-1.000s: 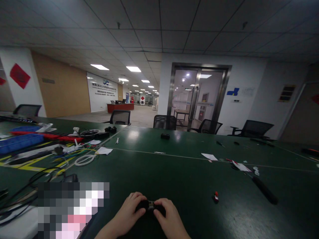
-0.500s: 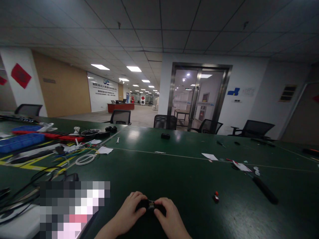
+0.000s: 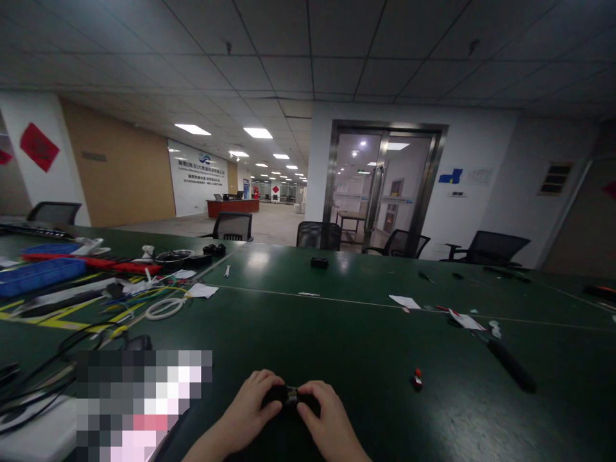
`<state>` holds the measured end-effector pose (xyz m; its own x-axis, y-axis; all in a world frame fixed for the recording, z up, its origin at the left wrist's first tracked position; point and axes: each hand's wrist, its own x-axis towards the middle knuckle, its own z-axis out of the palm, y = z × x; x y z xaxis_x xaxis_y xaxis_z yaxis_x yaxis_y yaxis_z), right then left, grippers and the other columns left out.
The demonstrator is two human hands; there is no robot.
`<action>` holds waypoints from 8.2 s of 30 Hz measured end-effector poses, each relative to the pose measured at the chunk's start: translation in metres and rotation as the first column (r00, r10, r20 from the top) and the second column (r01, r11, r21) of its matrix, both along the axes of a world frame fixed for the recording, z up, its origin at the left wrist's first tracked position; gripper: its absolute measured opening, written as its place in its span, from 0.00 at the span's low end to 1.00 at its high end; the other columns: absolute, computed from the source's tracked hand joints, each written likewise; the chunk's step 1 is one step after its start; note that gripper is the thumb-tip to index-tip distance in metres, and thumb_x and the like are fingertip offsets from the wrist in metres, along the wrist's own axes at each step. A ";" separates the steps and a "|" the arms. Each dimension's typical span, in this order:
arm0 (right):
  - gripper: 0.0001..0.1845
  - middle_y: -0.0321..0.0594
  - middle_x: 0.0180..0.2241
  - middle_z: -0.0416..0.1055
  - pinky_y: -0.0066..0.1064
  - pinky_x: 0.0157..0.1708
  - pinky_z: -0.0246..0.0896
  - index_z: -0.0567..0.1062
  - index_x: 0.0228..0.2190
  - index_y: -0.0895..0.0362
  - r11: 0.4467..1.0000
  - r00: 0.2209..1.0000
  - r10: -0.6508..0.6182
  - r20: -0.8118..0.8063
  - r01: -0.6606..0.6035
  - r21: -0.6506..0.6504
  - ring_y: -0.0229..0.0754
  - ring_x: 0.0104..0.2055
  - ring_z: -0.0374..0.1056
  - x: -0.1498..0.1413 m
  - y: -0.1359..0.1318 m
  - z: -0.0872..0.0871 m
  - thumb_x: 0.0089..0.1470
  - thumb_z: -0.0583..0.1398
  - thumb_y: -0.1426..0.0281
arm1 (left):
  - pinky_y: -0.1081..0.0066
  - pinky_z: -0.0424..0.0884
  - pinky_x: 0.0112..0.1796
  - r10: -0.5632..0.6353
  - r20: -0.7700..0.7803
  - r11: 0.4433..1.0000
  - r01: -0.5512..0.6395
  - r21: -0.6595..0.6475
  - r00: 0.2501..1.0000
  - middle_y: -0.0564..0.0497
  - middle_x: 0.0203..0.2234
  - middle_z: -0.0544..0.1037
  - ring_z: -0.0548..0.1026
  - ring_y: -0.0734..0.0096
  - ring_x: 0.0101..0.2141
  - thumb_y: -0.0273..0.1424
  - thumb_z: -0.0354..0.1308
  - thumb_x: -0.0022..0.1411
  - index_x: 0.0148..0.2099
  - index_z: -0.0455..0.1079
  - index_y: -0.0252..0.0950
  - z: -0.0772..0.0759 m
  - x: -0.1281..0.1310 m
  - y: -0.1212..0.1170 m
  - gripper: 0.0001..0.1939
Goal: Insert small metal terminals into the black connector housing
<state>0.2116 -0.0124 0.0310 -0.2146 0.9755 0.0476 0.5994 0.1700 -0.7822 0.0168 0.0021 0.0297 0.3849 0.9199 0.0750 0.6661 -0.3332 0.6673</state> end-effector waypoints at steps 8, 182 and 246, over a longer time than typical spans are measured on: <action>0.12 0.35 0.44 0.68 0.34 0.47 0.56 0.73 0.38 0.49 0.998 1.000 0.007 -0.010 -0.008 -0.062 0.43 0.48 0.63 0.000 -0.006 0.015 0.50 0.55 0.67 | 0.66 0.60 0.47 -0.004 0.003 1.000 0.004 0.014 1.000 0.50 0.44 0.70 0.65 0.63 0.45 0.28 0.53 0.55 0.46 0.67 0.41 -0.002 -0.002 0.001 0.14; 0.12 0.33 0.44 0.68 0.37 0.50 0.49 0.73 0.34 0.48 0.995 0.982 0.074 0.173 -0.085 0.058 0.44 0.51 0.59 -0.005 -0.008 0.012 0.47 0.56 0.73 | 0.65 0.59 0.48 0.010 0.039 1.000 -0.010 -0.001 0.999 0.50 0.41 0.73 0.68 0.61 0.45 0.28 0.59 0.48 0.45 0.69 0.39 -0.003 -0.003 0.001 0.19; 0.14 0.37 0.40 0.71 0.34 0.44 0.60 0.71 0.39 0.54 0.992 0.919 0.009 -0.394 -0.057 -0.109 0.45 0.44 0.67 0.006 0.003 0.004 0.47 0.59 0.66 | 0.65 0.61 0.51 0.007 0.342 0.987 0.049 -0.155 0.940 0.49 0.51 0.70 0.68 0.63 0.49 0.31 0.54 0.57 0.57 0.59 0.40 -0.009 0.004 -0.002 0.24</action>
<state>0.2179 -0.0097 0.0354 -0.2338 0.9720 0.0221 0.2362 0.0788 -0.9685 0.0209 -0.0001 0.0207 0.3816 0.9225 0.0586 0.3840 -0.2159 0.8978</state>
